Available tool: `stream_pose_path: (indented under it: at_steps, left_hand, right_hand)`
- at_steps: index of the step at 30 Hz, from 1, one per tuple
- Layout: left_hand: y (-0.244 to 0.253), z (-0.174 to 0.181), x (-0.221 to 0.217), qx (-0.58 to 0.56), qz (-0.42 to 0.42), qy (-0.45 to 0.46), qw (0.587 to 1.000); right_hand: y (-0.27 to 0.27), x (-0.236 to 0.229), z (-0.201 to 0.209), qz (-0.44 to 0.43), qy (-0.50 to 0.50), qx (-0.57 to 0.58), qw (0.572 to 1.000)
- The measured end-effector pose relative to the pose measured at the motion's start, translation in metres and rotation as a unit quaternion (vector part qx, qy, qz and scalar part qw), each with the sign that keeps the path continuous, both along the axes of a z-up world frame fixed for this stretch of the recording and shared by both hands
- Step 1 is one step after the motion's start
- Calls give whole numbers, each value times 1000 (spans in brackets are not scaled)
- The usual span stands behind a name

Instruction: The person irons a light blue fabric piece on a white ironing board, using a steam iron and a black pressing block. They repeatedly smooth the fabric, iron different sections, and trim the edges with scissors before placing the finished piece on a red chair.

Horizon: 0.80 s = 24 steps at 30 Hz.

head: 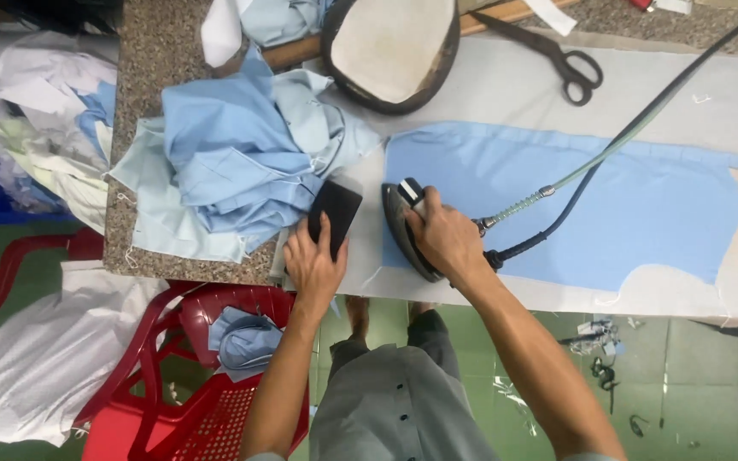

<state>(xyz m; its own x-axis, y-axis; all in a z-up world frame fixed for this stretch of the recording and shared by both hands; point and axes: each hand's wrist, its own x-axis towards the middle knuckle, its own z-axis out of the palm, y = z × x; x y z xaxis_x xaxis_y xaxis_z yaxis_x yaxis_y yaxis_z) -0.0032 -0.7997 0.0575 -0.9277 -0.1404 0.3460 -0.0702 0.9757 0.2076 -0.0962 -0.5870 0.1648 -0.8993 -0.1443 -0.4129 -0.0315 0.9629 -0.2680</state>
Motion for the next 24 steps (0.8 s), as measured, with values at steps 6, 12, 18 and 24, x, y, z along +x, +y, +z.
stream_pose_path:
  at_steps: [6, 12, 18, 24]
  left_hand:
    - [-23, -2, -2, 35, -23, -11, 999]
    - [-38, -1, -21, -1, -59, 31, 998]
    - [-48, -2, -27, -19, -96, 62, 993]
    - [-12, -49, 2, -29, -180, 106, 978]
  right_hand:
    - [-36, -30, -14, -24, 33, 102, 994]
    - [-45, -44, -8, -43, 40, 49, 997]
    - [-38, -21, -17, -64, 45, 19, 997]
    - [-28, 19, -13, -66, 28, 25, 997]
